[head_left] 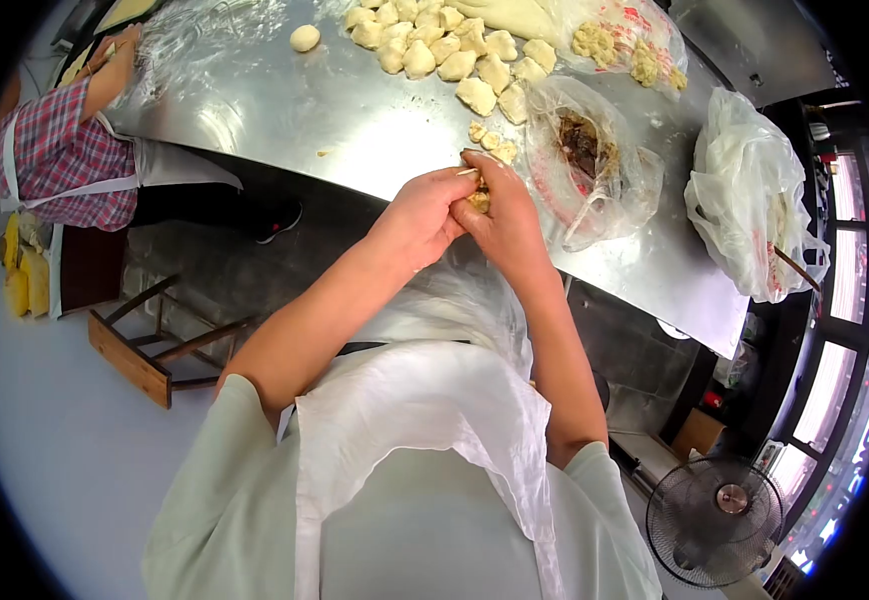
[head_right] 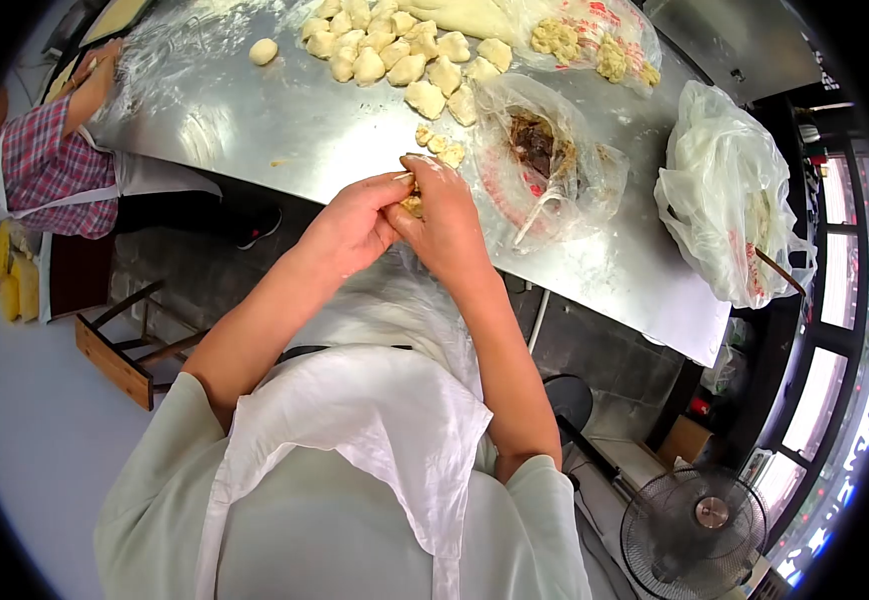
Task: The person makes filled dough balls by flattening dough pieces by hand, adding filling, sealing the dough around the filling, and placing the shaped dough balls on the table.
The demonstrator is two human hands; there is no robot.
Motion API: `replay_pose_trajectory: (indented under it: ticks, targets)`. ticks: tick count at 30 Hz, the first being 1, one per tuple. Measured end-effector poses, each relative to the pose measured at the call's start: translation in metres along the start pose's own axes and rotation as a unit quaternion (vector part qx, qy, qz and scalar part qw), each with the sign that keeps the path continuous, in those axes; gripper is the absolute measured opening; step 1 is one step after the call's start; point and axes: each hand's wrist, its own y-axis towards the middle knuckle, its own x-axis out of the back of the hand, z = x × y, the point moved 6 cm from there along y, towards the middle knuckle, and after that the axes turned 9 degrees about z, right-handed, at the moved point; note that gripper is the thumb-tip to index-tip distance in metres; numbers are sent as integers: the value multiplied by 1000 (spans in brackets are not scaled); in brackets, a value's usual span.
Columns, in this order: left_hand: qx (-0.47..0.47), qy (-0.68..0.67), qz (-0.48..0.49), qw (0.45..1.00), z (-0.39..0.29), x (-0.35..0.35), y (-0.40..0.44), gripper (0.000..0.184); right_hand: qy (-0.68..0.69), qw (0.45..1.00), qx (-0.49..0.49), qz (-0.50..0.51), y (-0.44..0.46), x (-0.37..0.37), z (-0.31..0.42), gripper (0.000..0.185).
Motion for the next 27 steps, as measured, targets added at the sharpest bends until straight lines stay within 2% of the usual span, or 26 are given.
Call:
replay_pose_trajectory:
  ticks: [4, 7, 10, 12, 13, 15, 16, 20, 23, 25, 26, 27]
  targets:
    - [36, 20, 43, 998, -6, 3, 1, 23, -28, 999, 26, 11, 8, -2, 0, 53]
    - [99, 3, 32, 995, -27, -2, -13, 26, 115, 993, -9, 17, 9, -2, 1, 50]
    - [61, 155, 29, 986, -42, -16, -25, 39, 198, 980, 9, 6, 13, -9, 13, 44]
    - [65, 220, 38, 973, -47, -9, -23, 49, 164, 986, 16, -18, 22, -8, 16, 34]
    - [47, 136, 39, 989, -47, -5, -20, 48, 146, 989, 19, -29, 25, -8, 18, 30]
    - [12, -36, 39, 999, -46, 1, -22, 46, 213, 976, -16, -50, 28, -12, 17, 22]
    - [-10, -45, 40, 998, -46, 1, -22, 45, 246, 967, -31, -58, 32, -14, 15, 20]
    - [-84, -38, 29, 995, -37, 2, -19, 43, 186, 981, 2, -60, 48, -19, 21, 29]
    - [-127, -37, 14, 991, -35, 17, -12, 39, 116, 993, 16, -7, 63, -21, 33, 51]
    - [-142, -47, 33, 988, -40, 30, -12, 38, 303, 949, -54, 75, 60, -15, 44, 83]
    - [-143, -44, 49, 988, -41, 31, -14, 37, 298, 949, -48, 91, 61, -9, 45, 88]
    - [-127, -34, 43, 990, -40, 33, -16, 39, 263, 959, -53, 91, 60, -9, 46, 81]
